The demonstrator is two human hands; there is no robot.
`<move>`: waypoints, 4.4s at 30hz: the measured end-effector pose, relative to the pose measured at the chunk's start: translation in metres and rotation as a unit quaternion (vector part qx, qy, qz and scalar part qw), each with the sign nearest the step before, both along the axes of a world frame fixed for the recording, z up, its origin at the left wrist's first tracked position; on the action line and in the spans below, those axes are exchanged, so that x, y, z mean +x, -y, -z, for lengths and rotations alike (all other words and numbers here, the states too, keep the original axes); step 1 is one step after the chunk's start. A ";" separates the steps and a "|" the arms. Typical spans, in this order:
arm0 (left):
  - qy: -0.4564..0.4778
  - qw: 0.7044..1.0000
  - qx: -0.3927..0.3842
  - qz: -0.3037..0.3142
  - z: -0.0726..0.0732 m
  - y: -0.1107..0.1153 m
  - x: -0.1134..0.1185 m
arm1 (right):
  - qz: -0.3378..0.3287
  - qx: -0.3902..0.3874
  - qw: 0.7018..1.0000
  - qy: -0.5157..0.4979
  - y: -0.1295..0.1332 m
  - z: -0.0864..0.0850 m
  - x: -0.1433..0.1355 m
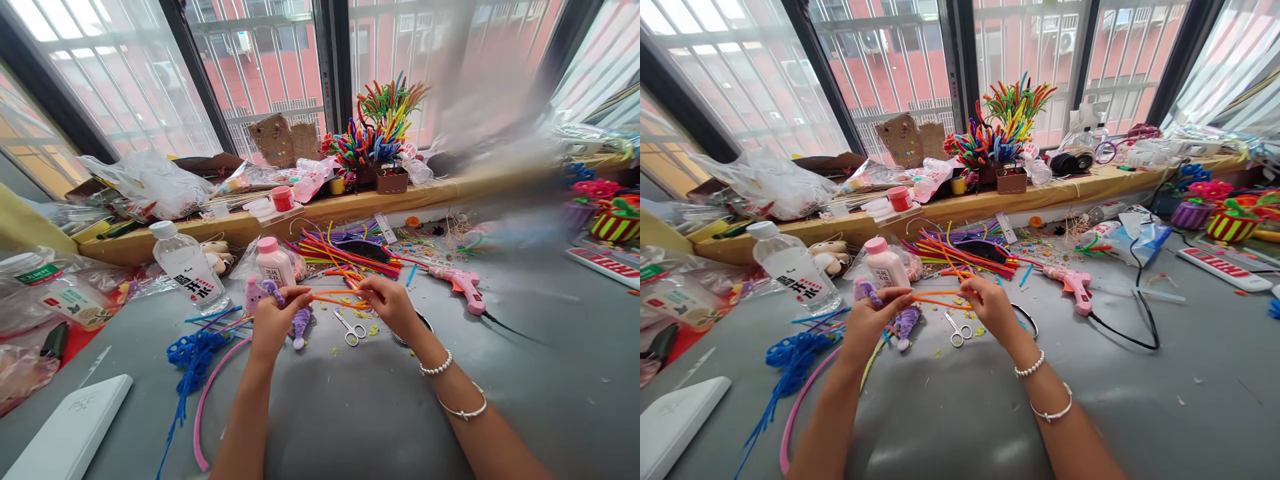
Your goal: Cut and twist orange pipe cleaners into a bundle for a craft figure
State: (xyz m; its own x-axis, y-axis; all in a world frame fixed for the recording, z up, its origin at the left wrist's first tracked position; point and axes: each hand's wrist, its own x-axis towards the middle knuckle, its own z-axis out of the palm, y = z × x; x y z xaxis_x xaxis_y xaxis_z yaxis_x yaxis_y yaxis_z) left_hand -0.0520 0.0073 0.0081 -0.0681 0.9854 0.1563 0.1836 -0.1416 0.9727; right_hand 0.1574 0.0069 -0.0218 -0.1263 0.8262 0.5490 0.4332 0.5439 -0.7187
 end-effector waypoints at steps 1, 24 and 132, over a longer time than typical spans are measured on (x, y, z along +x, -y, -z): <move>-0.001 1.000 0.009 0.005 -0.001 0.001 0.001 | 0.002 0.022 1.000 0.020 0.000 0.000 -0.001; 0.043 0.998 -0.014 0.046 -0.007 0.008 0.013 | 0.040 -0.022 0.999 -0.007 0.002 0.003 -0.004; 0.116 0.989 -0.058 -0.070 -0.014 0.006 -0.008 | -0.047 0.006 0.996 0.082 0.001 0.003 0.006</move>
